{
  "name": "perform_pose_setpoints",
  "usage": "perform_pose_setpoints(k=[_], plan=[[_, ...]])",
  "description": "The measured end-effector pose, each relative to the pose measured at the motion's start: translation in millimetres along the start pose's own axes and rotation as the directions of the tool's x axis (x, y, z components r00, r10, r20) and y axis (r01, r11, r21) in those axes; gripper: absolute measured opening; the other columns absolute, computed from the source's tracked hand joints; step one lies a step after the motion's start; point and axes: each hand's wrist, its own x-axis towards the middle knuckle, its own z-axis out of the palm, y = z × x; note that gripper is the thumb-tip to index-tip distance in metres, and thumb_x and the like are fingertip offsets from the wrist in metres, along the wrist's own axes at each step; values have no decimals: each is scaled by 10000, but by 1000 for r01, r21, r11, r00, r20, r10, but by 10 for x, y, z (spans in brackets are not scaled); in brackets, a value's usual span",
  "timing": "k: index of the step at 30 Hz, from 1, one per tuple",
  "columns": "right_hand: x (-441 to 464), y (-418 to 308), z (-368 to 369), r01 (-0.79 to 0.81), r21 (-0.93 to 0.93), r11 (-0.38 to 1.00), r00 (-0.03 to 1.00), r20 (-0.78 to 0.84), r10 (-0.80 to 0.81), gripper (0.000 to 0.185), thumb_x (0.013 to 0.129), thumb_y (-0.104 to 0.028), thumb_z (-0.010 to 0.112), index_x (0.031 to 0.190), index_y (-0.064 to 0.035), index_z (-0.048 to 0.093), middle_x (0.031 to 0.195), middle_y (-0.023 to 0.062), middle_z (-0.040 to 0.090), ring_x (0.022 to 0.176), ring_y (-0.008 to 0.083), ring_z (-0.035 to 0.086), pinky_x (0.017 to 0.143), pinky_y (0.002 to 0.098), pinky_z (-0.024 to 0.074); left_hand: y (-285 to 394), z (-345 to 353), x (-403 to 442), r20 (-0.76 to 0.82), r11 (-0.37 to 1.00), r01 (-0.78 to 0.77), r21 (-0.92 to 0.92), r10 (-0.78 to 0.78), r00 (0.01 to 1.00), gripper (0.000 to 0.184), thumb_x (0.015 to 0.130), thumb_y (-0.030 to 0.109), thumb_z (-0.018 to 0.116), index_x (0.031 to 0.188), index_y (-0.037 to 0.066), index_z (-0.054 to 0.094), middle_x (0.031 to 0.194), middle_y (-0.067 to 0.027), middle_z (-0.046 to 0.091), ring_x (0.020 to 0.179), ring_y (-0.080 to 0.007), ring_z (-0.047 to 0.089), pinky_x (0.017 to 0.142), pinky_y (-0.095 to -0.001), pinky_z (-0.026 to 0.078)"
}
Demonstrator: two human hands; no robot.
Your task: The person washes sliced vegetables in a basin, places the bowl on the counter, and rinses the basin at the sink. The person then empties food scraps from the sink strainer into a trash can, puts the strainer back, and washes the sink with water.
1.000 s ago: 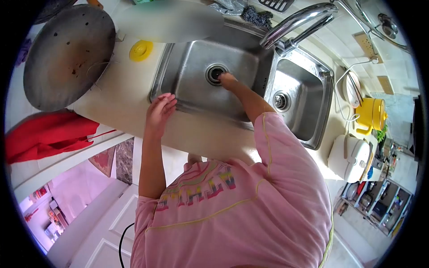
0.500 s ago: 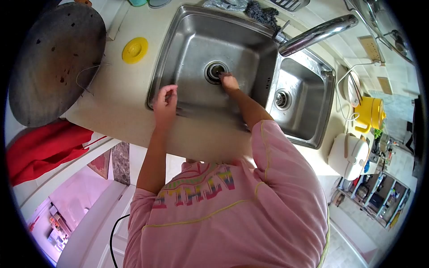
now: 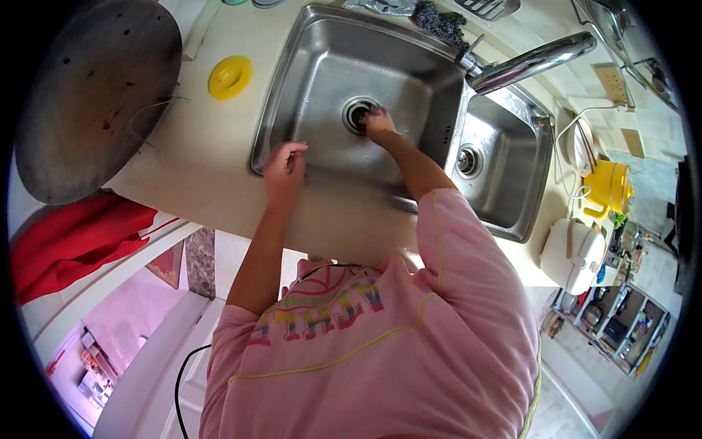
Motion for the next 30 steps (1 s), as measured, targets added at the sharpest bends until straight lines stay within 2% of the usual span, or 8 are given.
perform_pose_setpoints(k=[2, 6, 10, 13, 16, 20, 25, 30], plan=[[146, -129, -522, -291, 335, 896, 953, 15, 304, 323, 703, -77, 489, 997, -139, 608, 977, 130, 590, 925, 300, 531, 778, 380, 438, -11, 34, -4, -6, 1000, -19, 11, 19, 1000, 140, 754, 12, 504, 863, 51, 582, 849, -64, 587, 733, -156, 558, 637, -243, 447], [407, -693, -1460, 240, 526, 816, 755, -629, 183, 320, 667, -41, 543, 977, -95, 601, 867, 131, 589, 845, 309, 532, 752, 378, 440, -7, 42, -35, -57, 998, -45, 42, 48, 997, 136, 749, 19, 500, 849, 57, 583, 817, -60, 576, 707, -166, 554, 620, -250, 450], [677, -1554, -2364, 552, 357, 753, 605, -793, -68, 390, 660, -113, 605, 1047, -115, 558, 1066, 141, 516, 962, 320, 469, 834, 389, 397, -10, 10, -58, -106, 995, -63, 77, 71, 992, 137, 750, 19, 499, 855, 57, 579, 799, -58, 569, 694, -160, 550, 628, -240, 443], [956, -1873, -2409, 505, -10, 863, 594, -722, -356, 335, 708, -183, 586, 1034, -112, 560, 1046, 120, 539, 985, 284, 491, 846, 355, 404, -57, 21, -98, -99, 998, 52, -34, -55, 994, 127, 761, 17, 502, 860, 50, 573, 804, -58, 570, 710, -146, 549, 650, -232, 433], [1130, -1799, -2231, 448, -71, 891, 800, -413, -435, 225, 716, -181, 555, 921, -92, 585, 946, 82, 581, 929, 238, 531, 804, 339, 431, -114, 30, -90, -156, 1000, 7, 0, -7, 988, 118, 770, 12, 502, 862, 46, 569, 806, -55, 571, 720, -131, 545, 652, -232, 432], [878, -1371, -1983, 442, -172, 880, 453, -805, -384, 106, 682, -164, 538, 748, -90, 574, 780, 35, 587, 801, 196, 564, 711, 330, 465, -68, 48, -71, -166, 998, -69, 3, 68, 984, 129, 767, 2, 495, 860, 48, 571, 803, -59, 576, 718, -140, 549, 644, -252, 441], [379, -609, -1460, 388, -83, 918, 728, -584, -360, 87, 694, -192, 567, 684, -105, 561, 714, 36, 567, 737, 208, 567, 662, 332, 476, -42, 3, -42, -134, 994, -104, 17, 105, 985, 156, 745, -14, 474, 851, 43, 574, 802, -59, 578, 723, -154, 554, 654, -264, 443], [-16, -48, -880, -76, 351, 933, 898, -383, 217, 238, 706, -252, 601, 880, -98, 548, 877, 79, 557, 844, 274, 539, 721, 372, 460, -83, 23, -73, -113, 996, -84, -17, 82, 990, 151, 739, -19, 476, 839, 38, 574, 808, -58, 578, 702, -150, 539, 648, -249, 436]])
